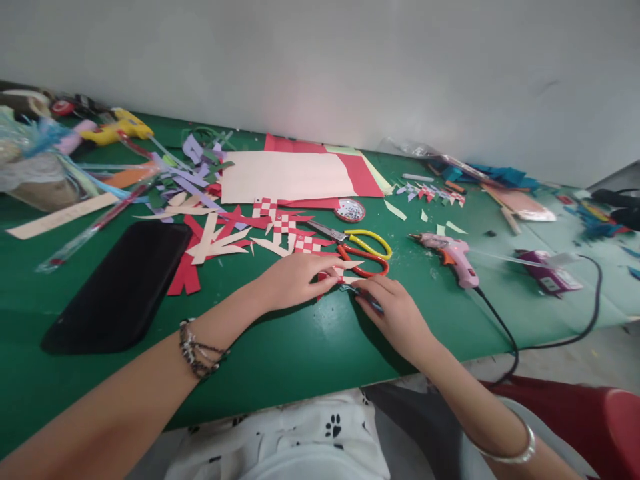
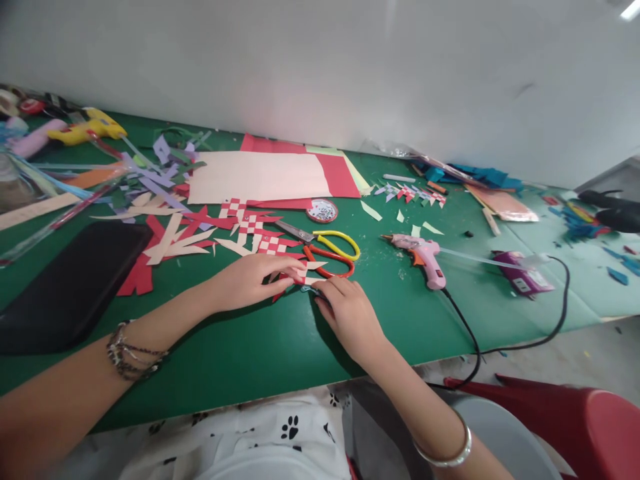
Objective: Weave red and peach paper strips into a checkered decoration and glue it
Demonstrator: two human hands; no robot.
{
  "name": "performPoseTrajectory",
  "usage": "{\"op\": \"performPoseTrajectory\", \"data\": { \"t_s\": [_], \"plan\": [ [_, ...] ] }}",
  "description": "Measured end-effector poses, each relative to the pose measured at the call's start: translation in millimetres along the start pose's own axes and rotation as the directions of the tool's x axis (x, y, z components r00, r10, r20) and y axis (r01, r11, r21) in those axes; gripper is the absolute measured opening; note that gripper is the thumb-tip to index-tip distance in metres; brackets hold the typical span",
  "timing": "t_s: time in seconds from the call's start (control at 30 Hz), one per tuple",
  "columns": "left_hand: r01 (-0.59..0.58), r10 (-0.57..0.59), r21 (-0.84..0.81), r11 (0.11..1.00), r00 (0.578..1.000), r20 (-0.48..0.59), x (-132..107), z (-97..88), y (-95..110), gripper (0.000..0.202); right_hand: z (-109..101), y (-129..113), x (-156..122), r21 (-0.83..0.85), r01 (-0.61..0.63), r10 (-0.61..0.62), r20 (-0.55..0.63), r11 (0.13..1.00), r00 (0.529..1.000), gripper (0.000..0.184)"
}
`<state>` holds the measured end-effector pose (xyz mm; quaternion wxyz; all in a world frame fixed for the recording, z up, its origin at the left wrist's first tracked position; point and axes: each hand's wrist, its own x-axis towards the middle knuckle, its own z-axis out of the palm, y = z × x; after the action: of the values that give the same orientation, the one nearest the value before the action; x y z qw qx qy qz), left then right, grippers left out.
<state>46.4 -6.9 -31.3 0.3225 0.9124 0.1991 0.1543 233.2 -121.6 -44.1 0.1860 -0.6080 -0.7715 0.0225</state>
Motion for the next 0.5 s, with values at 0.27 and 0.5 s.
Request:
{"op": "performPoseTrajectory", "data": {
  "t_s": [0.27, 0.5],
  "plan": [
    [-0.139, 0.127, 0.183, 0.973, 0.989, 0.079, -11.6, -1.0, 0.6, 0.033, -3.9, -8.1, -4.6, 0.03, -0.053, 0.054, -0.016, 0.998, 0.998, 0.022],
    [-0.205, 0.177, 0.339, 0.918, 0.978, 0.114, -14.0, -1.8, -3.7, 0.036, -3.3, -14.2, -5.5, -0.013, -0.017, 0.017, 0.006, 1.0, 1.0, 0.014]
  ]
}}
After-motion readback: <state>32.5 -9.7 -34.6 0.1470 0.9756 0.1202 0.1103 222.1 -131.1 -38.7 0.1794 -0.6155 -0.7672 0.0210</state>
